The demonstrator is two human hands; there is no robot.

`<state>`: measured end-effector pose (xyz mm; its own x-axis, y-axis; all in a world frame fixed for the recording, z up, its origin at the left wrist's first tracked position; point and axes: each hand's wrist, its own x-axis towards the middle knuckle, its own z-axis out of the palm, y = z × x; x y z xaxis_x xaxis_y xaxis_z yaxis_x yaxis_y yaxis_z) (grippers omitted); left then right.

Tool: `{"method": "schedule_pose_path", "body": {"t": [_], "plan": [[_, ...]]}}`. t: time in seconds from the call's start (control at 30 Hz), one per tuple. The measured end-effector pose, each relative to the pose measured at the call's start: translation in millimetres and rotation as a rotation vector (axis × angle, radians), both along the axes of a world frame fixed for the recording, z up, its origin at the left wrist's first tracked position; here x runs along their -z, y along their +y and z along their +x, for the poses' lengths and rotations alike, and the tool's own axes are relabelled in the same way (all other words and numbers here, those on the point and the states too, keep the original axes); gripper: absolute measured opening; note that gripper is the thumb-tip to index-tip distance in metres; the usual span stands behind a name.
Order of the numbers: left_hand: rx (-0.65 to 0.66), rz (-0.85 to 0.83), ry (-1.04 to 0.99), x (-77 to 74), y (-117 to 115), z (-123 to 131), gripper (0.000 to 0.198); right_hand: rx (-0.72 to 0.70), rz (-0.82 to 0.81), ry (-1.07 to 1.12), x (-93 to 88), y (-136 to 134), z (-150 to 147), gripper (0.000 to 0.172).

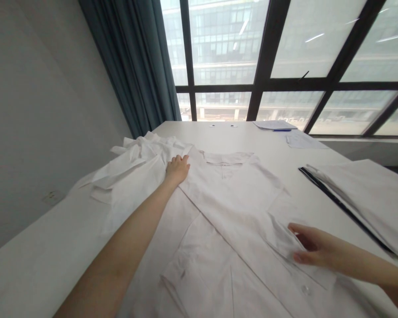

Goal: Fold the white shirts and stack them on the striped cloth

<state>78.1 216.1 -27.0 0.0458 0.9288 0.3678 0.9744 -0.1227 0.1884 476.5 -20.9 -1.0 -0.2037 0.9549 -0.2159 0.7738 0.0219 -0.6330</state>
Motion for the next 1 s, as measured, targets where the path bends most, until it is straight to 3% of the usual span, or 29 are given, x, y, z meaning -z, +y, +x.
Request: {"method": "schedule_pose_path", "body": {"t": [0.1, 0.23, 0.33, 0.5, 0.6, 0.73, 0.83, 1.0], "plan": [[-0.007, 0.007, 0.019, 1.9, 5.4, 1.9, 0.038, -0.003, -0.159, 0.035, -8.9, -2.3, -4.6, 0.063], [-0.032, 0.021, 0.01, 3.1, 12.6, -8.8, 0.04, 0.019, -0.174, 0.049, -13.4, -5.6, -5.8, 0.078], [-0.046, 0.038, 0.016, 2.1, 14.6, -13.3, 0.04, 0.005, -0.193, 0.038, -6.4, -7.9, -4.3, 0.075], [-0.042, 0.088, 0.031, -8.3, 21.2, -1.0, 0.038, -0.059, -0.173, -0.044, 5.4, -7.3, -5.8, 0.04], [-0.082, 0.092, 0.019, -13.6, 31.1, 7.7, 0.036, -0.009, -0.09, -0.155, 5.7, -0.6, -7.3, 0.042], [-0.143, 0.068, 0.021, -10.9, 41.1, 8.5, 0.031, 0.057, 0.214, -0.176, 9.7, 8.7, -9.9, 0.04], [-0.126, 0.054, 0.046, -5.7, 42.1, 2.4, 0.022, -0.067, 0.328, -0.117, 18.5, 9.7, -16.6, 0.045], [-0.129, 0.065, 0.102, -4.8, 38.1, -7.9, 0.028, -0.248, 0.261, -0.166, 29.1, 5.5, -27.8, 0.052]]}}
